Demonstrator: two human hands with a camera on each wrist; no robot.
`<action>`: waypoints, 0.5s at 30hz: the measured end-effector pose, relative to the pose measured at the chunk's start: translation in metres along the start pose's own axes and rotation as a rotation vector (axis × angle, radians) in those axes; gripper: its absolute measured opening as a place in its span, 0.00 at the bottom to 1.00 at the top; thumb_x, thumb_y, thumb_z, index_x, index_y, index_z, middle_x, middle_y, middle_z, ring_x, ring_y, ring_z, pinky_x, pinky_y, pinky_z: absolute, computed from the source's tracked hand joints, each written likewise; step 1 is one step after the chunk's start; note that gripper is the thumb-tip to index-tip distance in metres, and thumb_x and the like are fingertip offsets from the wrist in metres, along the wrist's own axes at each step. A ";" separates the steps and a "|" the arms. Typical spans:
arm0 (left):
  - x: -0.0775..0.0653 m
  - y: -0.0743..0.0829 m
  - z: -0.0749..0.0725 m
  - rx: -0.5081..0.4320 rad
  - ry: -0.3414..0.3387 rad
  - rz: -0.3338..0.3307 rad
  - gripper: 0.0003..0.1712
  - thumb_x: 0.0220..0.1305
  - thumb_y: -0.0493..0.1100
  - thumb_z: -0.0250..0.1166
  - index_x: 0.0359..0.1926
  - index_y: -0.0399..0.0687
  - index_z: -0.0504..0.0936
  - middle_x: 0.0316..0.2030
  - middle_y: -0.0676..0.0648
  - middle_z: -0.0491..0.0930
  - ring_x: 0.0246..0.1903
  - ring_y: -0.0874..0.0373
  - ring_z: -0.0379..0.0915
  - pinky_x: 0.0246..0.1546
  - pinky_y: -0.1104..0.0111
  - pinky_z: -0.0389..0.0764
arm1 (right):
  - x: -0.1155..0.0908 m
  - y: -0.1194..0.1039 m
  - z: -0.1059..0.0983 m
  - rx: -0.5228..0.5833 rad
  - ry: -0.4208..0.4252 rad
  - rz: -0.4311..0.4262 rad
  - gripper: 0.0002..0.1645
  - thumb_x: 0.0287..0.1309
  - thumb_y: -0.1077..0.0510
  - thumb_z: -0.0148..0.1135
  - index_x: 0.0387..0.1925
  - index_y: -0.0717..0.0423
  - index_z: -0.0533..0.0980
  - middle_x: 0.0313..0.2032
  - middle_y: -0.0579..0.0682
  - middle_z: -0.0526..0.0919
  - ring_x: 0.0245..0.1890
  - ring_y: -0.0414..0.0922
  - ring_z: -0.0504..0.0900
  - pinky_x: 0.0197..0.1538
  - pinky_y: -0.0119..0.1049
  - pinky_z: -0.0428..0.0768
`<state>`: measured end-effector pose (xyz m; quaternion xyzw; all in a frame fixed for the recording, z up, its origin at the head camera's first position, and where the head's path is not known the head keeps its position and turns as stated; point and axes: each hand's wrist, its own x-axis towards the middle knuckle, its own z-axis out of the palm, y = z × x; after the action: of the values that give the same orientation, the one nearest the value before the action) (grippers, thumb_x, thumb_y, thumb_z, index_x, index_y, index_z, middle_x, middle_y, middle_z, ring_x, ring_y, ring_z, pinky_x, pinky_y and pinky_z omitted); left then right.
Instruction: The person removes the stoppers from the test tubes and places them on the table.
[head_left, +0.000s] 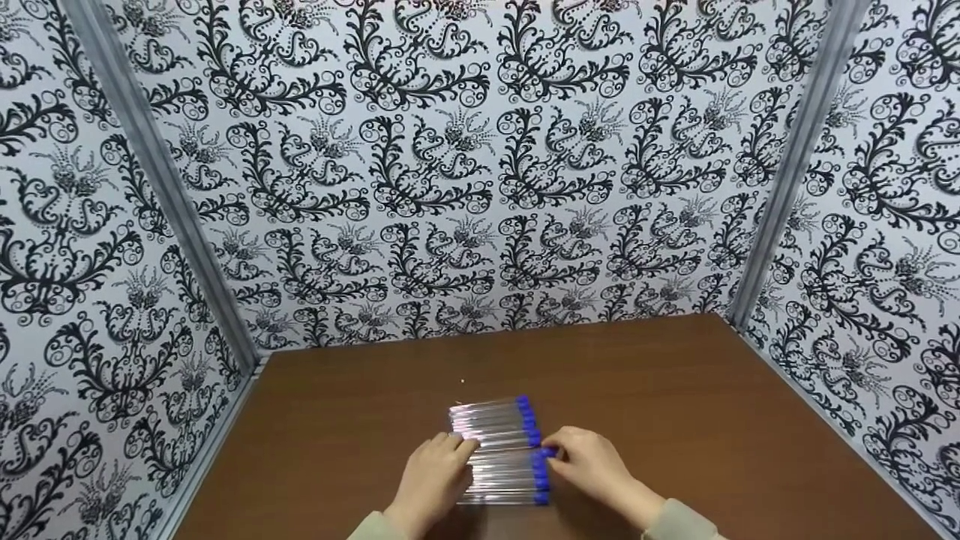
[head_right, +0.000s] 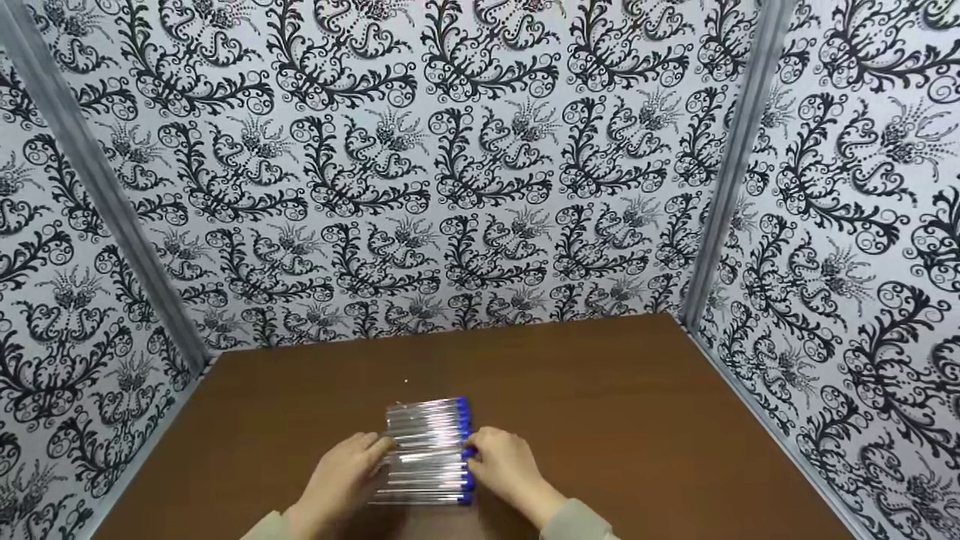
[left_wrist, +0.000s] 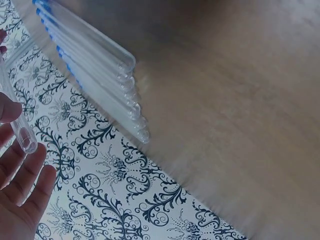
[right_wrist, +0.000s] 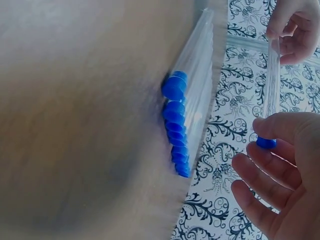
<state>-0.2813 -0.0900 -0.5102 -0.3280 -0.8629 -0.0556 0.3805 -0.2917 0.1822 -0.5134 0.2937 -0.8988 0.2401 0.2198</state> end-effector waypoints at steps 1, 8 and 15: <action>0.000 0.000 0.000 0.001 0.007 0.000 0.16 0.37 0.36 0.68 0.34 0.50 0.79 0.25 0.54 0.74 0.24 0.57 0.70 0.20 0.68 0.70 | 0.001 0.000 0.000 -0.005 0.006 0.003 0.10 0.43 0.65 0.70 0.33 0.56 0.84 0.29 0.42 0.81 0.25 0.34 0.78 0.28 0.31 0.77; 0.001 -0.003 0.004 0.004 0.003 -0.023 0.16 0.38 0.35 0.67 0.34 0.50 0.80 0.27 0.53 0.74 0.25 0.56 0.70 0.20 0.66 0.71 | 0.006 0.000 -0.001 -0.019 -0.008 0.024 0.10 0.44 0.64 0.71 0.34 0.57 0.84 0.30 0.43 0.82 0.25 0.34 0.78 0.27 0.31 0.77; 0.001 -0.003 0.003 -0.007 -0.045 -0.038 0.17 0.40 0.36 0.71 0.36 0.50 0.80 0.28 0.52 0.75 0.27 0.56 0.72 0.23 0.66 0.73 | 0.008 0.000 0.000 -0.052 0.010 0.023 0.10 0.45 0.64 0.71 0.34 0.56 0.84 0.31 0.43 0.82 0.26 0.34 0.78 0.27 0.32 0.77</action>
<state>-0.2853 -0.0911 -0.5110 -0.3142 -0.8771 -0.0584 0.3586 -0.2974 0.1787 -0.5087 0.2765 -0.9069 0.2207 0.2289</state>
